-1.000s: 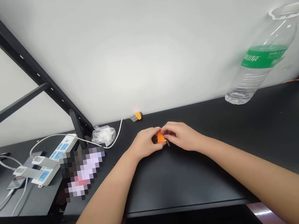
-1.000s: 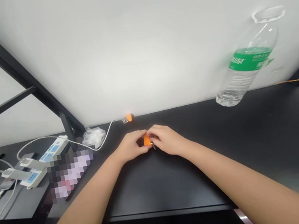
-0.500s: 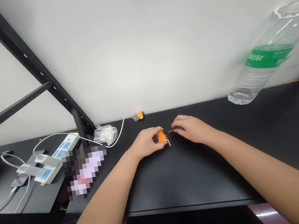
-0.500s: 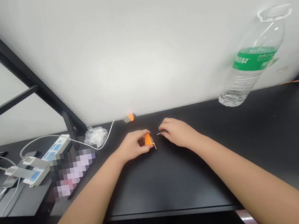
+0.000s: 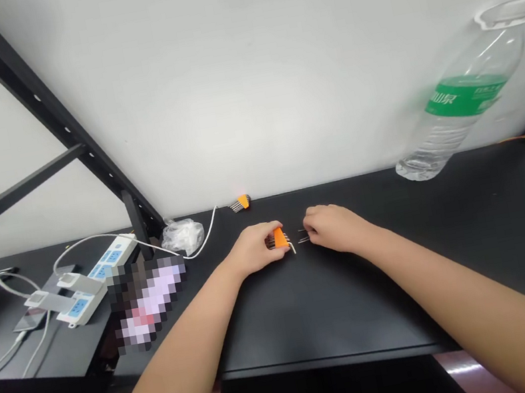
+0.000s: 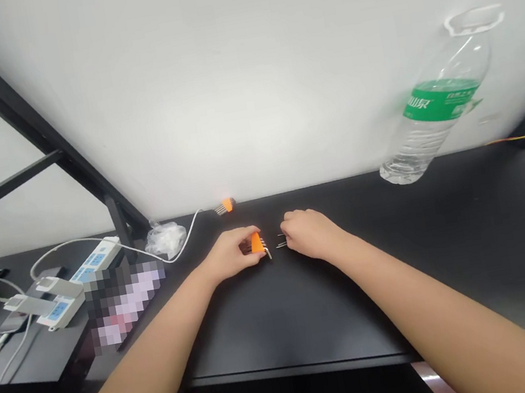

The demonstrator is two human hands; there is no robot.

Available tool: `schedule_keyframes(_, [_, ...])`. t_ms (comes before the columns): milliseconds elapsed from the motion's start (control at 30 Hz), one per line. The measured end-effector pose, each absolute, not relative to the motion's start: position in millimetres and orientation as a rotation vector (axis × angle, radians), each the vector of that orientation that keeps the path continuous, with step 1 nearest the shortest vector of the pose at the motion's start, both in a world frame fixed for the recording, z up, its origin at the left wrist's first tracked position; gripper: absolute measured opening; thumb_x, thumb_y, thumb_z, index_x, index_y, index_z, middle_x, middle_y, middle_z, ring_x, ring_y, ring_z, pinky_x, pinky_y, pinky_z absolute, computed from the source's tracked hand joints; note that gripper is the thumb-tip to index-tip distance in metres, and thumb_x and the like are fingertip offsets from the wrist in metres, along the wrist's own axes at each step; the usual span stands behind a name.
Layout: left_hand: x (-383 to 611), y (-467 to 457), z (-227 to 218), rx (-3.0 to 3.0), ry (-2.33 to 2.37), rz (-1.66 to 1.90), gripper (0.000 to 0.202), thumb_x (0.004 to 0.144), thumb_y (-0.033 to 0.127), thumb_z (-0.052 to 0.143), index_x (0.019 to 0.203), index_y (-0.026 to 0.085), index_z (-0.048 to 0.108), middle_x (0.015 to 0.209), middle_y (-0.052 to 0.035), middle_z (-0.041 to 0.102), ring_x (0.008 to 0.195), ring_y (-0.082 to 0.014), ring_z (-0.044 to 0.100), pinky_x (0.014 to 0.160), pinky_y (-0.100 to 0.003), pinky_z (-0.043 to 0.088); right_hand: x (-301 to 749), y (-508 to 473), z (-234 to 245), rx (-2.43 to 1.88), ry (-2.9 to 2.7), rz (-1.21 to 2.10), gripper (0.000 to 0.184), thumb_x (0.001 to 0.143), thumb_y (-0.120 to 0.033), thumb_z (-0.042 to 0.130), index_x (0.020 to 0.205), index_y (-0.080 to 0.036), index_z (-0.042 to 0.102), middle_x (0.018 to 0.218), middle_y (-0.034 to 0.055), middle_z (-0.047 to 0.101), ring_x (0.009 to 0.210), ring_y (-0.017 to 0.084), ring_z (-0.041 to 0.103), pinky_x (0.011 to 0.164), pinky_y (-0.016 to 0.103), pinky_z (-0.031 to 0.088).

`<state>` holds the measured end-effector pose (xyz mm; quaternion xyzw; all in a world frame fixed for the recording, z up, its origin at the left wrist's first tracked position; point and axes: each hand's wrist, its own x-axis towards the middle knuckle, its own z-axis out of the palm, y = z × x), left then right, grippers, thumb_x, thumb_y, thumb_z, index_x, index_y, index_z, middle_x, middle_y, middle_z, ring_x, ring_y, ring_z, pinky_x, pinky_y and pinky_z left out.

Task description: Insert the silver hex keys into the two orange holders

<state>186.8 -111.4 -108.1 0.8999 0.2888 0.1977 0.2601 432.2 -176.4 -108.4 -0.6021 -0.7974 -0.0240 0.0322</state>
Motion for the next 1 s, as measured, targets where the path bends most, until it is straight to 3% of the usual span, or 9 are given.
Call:
schedule_keyframes(233, [185.7,-111.6,-106.3,2.442,0.781,0.554,0.043,0.080,0.036,0.076,0.120,0.022,0.069,0.090,-0.0011,0.068,0.078,-0.0158,0.061,0.074,-0.026,0.049,439.5,-187.9,-101.5,-1.628,-2.446,0.079,0.012,0.087,-0.016,0.060,0.087,-0.024,0.070,0.099,0.0070,0.067,0.085,0.022,0.062,0.077,0.036,0.044])
schedule_keyframes(367, [186.3,-111.4,-106.2,2.444,0.779,0.537,0.044,0.080,0.036,0.076,0.121,0.022,0.069,0.091,-0.0014,0.068,0.078,-0.0161,0.061,0.075,-0.027,0.049,439.4,-190.2,-101.5,-1.586,-2.495,0.186,0.012,0.084,-0.013,0.062,0.076,-0.023,0.066,0.091,0.0074,0.065,0.083,0.022,0.060,0.074,0.035,0.043])
schedule_keyframes(467, [186.1,-110.8,-105.9,2.444,0.781,0.531,0.043,0.080,0.036,0.075,0.121,0.022,0.069,0.092,-0.0017,0.069,0.079,-0.0161,0.062,0.075,-0.027,0.049,439.5,-190.7,-100.3,-1.602,-2.475,0.159,0.010,0.082,-0.013,0.062,0.080,-0.022,0.065,0.090,0.0069,0.064,0.081,0.022,0.060,0.073,0.035,0.043])
schedule_keyframes(600, [184.5,-110.1,-106.2,2.440,0.797,0.536,0.045,0.080,0.037,0.076,0.122,0.022,0.069,0.095,-0.0023,0.070,0.080,-0.0162,0.063,0.075,-0.026,0.050,444.6,-195.8,-98.6,-1.617,-2.474,0.324,0.001,0.084,-0.024,0.066,0.083,-0.024,0.067,0.093,0.0050,0.064,0.070,0.018,0.059,0.063,0.032,0.042])
schedule_keyframes(700, [184.4,-110.1,-107.1,2.439,0.790,0.530,0.047,0.080,0.036,0.076,0.124,0.023,0.068,0.095,-0.0024,0.070,0.082,-0.0169,0.063,0.076,-0.027,0.051,443.1,-202.2,-100.5,-1.646,-2.499,0.497,0.006,0.081,-0.023,0.068,0.077,-0.023,0.065,0.090,0.0045,0.064,0.061,0.015,0.055,0.054,0.031,0.038])
schedule_keyframes(833, [185.5,-109.4,-108.9,2.431,0.773,0.545,0.048,0.081,0.035,0.076,0.126,0.023,0.067,0.099,-0.0032,0.071,0.084,-0.0175,0.064,0.079,-0.028,0.052,429.2,-206.4,-99.2,-1.618,-2.519,0.348,0.018,0.075,-0.010,0.063,0.066,-0.022,0.053,0.083,0.0067,0.062,0.067,0.019,0.056,0.056,0.032,0.037])
schedule_keyframes(1000, [186.3,-108.8,-110.8,2.402,0.747,0.563,0.048,0.081,0.034,0.076,0.127,0.022,0.066,0.103,-0.0037,0.071,0.084,-0.0163,0.064,0.080,-0.028,0.052,419.8,-201.5,-89.2,-1.602,-2.304,0.311,0.013,0.081,-0.012,0.058,0.078,-0.024,0.052,0.072,0.0001,0.062,0.061,0.017,0.053,0.057,0.030,0.034])
